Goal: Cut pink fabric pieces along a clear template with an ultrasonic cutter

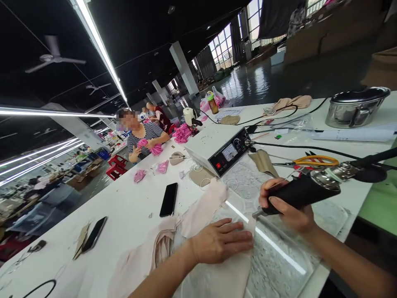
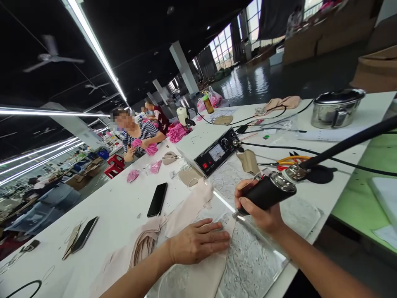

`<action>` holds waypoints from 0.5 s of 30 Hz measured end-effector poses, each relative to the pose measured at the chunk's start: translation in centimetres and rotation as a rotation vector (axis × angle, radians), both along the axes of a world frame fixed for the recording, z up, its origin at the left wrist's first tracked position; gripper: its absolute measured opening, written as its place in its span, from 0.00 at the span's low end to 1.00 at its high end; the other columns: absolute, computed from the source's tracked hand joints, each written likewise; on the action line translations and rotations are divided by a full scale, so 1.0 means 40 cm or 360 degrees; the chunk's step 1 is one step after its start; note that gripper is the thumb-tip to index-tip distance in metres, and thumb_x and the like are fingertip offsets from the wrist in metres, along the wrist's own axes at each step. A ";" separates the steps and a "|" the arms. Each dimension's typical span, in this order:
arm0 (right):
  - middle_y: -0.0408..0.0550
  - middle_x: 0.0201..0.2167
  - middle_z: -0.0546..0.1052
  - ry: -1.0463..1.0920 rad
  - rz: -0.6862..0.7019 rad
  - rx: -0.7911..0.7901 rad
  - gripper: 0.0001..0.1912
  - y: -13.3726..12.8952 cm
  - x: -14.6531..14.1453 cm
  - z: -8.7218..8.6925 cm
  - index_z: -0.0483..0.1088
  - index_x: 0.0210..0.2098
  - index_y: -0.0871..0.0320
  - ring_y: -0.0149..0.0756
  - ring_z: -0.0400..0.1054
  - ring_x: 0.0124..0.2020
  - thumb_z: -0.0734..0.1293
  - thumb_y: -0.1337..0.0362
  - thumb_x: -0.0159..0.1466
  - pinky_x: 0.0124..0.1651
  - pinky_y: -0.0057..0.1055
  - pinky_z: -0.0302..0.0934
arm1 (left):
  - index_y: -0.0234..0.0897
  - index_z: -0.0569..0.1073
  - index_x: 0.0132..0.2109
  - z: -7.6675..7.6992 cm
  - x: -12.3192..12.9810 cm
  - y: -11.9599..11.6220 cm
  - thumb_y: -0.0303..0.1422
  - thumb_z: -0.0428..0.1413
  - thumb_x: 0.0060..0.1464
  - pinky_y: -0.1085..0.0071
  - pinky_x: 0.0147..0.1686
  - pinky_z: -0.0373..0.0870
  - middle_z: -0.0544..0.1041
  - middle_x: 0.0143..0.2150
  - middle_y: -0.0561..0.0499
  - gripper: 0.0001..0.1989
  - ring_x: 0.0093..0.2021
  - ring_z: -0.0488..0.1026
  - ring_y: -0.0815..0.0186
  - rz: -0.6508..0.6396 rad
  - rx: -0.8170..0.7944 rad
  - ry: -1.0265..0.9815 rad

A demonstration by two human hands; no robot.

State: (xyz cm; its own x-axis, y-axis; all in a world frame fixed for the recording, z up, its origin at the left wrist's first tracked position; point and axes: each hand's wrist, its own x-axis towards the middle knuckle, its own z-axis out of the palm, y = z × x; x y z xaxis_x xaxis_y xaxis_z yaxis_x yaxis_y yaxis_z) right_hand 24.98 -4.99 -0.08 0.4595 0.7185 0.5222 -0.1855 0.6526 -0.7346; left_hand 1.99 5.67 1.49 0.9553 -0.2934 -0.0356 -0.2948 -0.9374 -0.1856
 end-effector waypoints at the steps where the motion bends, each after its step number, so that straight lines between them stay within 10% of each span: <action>1: 0.44 0.30 0.67 0.0004 0.0006 0.0002 0.07 0.000 0.002 -0.004 0.68 0.38 0.53 0.36 0.64 0.25 0.68 0.58 0.63 0.28 0.35 0.60 | 0.39 0.66 0.61 -0.002 0.001 0.005 0.33 0.45 0.68 0.64 0.68 0.47 0.64 0.65 0.54 0.17 0.69 0.52 0.66 -0.0018 -0.0014 -0.0003; 15: 0.43 0.30 0.67 -0.0035 -0.0024 -0.0089 0.09 -0.010 0.006 0.015 0.67 0.41 0.51 0.35 0.64 0.23 0.68 0.58 0.63 0.28 0.37 0.62 | 0.37 0.73 0.53 -0.011 0.018 0.034 0.35 0.45 0.69 0.63 0.67 0.50 0.68 0.62 0.53 0.15 0.66 0.57 0.63 -0.0135 -0.0230 -0.0163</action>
